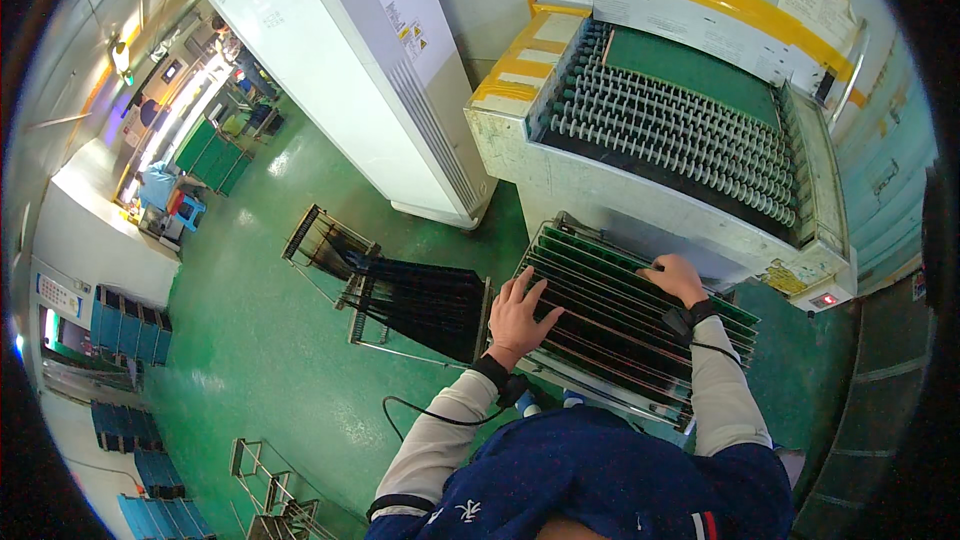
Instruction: Feeding circuit boards from a drying rack into a processing machine.
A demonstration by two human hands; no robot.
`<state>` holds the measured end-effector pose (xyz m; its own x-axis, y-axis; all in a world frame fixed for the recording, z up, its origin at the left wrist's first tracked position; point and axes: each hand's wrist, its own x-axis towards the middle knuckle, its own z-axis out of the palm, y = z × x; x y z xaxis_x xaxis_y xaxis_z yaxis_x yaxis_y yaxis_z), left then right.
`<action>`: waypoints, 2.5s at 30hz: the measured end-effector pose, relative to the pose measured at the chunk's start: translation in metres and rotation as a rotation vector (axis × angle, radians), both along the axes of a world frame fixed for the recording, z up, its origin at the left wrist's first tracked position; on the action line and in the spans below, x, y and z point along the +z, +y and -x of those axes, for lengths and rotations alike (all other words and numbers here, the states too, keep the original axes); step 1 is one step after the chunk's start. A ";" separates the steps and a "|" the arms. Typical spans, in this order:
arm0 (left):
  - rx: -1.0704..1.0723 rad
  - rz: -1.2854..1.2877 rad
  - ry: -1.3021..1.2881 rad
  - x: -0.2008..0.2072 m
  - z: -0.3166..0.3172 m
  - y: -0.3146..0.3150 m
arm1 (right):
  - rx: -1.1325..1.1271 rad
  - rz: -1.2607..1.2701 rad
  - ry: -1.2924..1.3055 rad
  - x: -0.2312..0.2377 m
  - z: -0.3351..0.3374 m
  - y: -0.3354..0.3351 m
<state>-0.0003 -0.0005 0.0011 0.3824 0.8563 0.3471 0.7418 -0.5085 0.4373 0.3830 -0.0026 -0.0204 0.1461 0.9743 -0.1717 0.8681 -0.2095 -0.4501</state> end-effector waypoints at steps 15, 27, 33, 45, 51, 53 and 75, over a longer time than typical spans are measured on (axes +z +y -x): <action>0.009 0.026 0.013 0.000 0.000 -0.001 | -0.016 -0.013 0.028 -0.007 -0.002 0.000; 0.001 0.011 0.006 0.000 0.000 0.000 | -0.005 -0.013 0.018 -0.003 -0.002 -0.001; 0.003 0.015 0.004 0.002 0.000 -0.001 | -0.017 0.025 0.022 0.002 0.000 -0.001; -0.003 0.019 -0.001 0.001 0.000 -0.001 | -0.028 0.061 0.011 0.007 0.002 0.000; 0.000 0.021 -0.002 0.000 0.000 -0.001 | -0.015 0.001 0.038 -0.002 -0.001 -0.001; -0.001 0.016 0.002 0.000 -0.001 -0.001 | -0.010 0.006 0.027 -0.005 -0.003 -0.001; 0.004 0.007 0.018 0.007 0.006 -0.006 | 0.160 0.045 -0.094 -0.016 -0.003 0.002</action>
<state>-0.0067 -0.0062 0.0081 0.3846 0.8603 0.3347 0.7515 -0.5024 0.4276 0.3856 -0.0002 -0.0362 0.0077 0.9780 -0.2083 0.9296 -0.0838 -0.3590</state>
